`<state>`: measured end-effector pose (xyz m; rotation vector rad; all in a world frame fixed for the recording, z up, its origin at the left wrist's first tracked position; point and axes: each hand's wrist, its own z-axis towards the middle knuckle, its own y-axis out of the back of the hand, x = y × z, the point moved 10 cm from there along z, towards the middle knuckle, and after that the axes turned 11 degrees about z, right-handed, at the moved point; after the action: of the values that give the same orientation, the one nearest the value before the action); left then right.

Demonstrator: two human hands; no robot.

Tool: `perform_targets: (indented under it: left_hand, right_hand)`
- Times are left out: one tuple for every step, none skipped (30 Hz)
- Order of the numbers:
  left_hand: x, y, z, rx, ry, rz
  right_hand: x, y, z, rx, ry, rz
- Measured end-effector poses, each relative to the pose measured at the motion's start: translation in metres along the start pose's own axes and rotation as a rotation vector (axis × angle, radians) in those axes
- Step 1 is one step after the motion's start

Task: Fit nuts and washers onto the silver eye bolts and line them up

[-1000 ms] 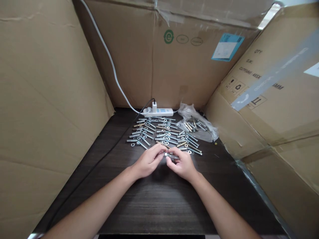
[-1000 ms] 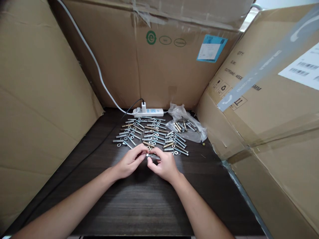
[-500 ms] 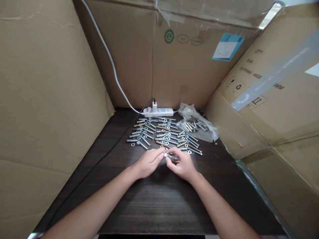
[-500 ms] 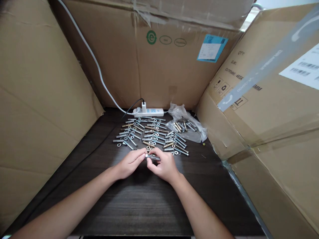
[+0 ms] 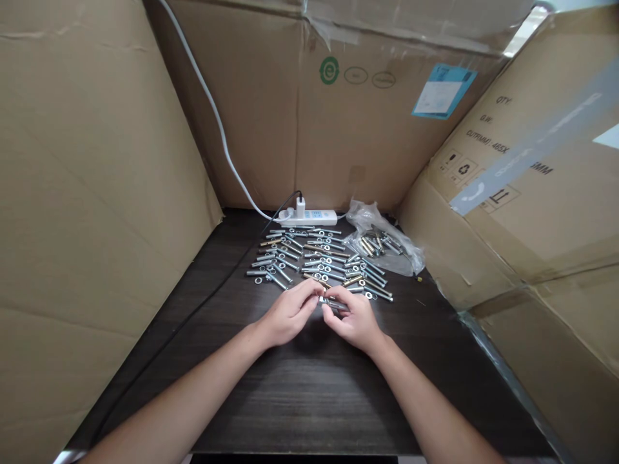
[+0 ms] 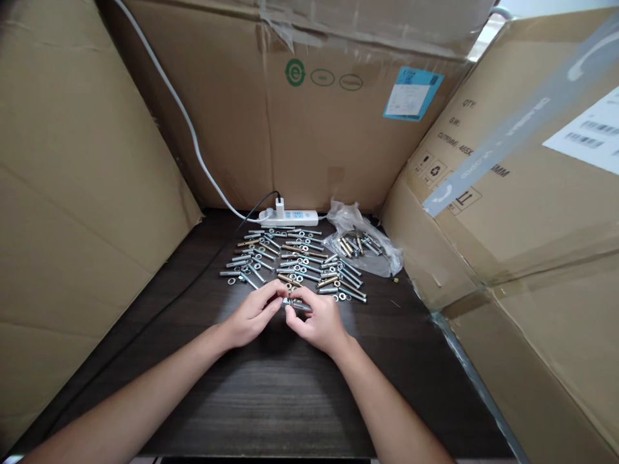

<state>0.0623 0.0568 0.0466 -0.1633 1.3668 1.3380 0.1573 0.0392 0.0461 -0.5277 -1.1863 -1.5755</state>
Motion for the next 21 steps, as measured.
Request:
perform_targets:
  left_hand:
    - [0.000, 0.000, 0.000, 0.006, 0.004, -0.002]
    - [0.001, -0.001, 0.000, 0.011, 0.007, -0.004]
    - [0.001, -0.001, 0.000, 0.016, 0.011, -0.006]
    - [0.001, -0.001, 0.000, 0.023, 0.014, -0.008]
    - [0.001, -0.002, -0.001, 0.030, 0.015, -0.011]
    - [0.001, -0.002, -0.001, 0.038, 0.014, -0.016]
    - [0.001, -0.003, -0.001, 0.046, 0.010, -0.022]
    - [0.001, -0.004, -0.001, 0.053, 0.007, -0.026]
    - [0.001, -0.005, -0.001, 0.059, 0.006, -0.026]
    - [0.002, -0.005, -0.001, 0.064, 0.009, -0.020]
    - [0.004, -0.006, -0.001, 0.071, 0.014, -0.010]
    - [0.006, -0.007, -0.001, 0.078, 0.023, 0.003]
    - [0.008, -0.009, -0.001, 0.087, 0.032, 0.017]
    - [0.010, -0.010, -0.001, 0.094, 0.040, 0.031]
    - [0.012, -0.011, -0.001, 0.099, 0.048, 0.043]
    - [0.013, -0.011, -0.001, 0.099, 0.056, 0.052]
    - [0.013, -0.010, -0.001, 0.095, 0.064, 0.058]
    - [0.013, -0.009, -0.001, 0.087, 0.070, 0.057]
    - [0.011, -0.008, -0.001, 0.079, 0.073, 0.050]
    - [0.010, -0.007, -0.001, 0.071, 0.075, 0.042]
    - [0.008, -0.007, -0.001, 0.069, 0.076, 0.036]
  right_hand:
    - [0.000, 0.000, 0.000, 0.002, 0.001, -0.001]
    - [0.001, -0.001, 0.000, 0.004, 0.001, -0.003]
    - [0.001, -0.001, 0.000, 0.007, 0.002, -0.006]
    - [0.001, -0.001, 0.000, 0.007, 0.004, -0.009]
    - [0.002, -0.001, -0.001, 0.007, 0.007, -0.012]
    - [0.003, -0.001, -0.001, 0.006, 0.011, -0.014]
    - [0.004, -0.001, -0.001, 0.006, 0.015, -0.017]
    - [0.004, -0.001, -0.001, 0.007, 0.018, -0.020]
    - [0.005, -0.001, -0.001, 0.008, 0.020, -0.023]
    - [0.005, -0.001, -0.001, 0.008, 0.023, -0.024]
    - [0.005, -0.001, -0.001, 0.008, 0.026, -0.025]
    - [0.005, 0.000, 0.000, 0.007, 0.031, -0.024]
    - [0.006, 0.000, 0.000, 0.007, 0.037, -0.023]
    - [0.006, 0.000, 0.000, 0.006, 0.043, -0.023]
    - [0.006, 0.000, 0.000, 0.006, 0.048, -0.022]
    - [0.007, -0.001, 0.000, 0.006, 0.051, -0.022]
    - [0.007, -0.001, 0.000, 0.005, 0.051, -0.022]
    - [0.007, -0.001, 0.000, 0.004, 0.049, -0.021]
    - [0.007, -0.001, 0.001, 0.002, 0.046, -0.020]
    - [0.006, 0.000, 0.001, -0.001, 0.043, -0.020]
    - [0.006, 0.000, 0.001, 0.000, 0.040, -0.021]
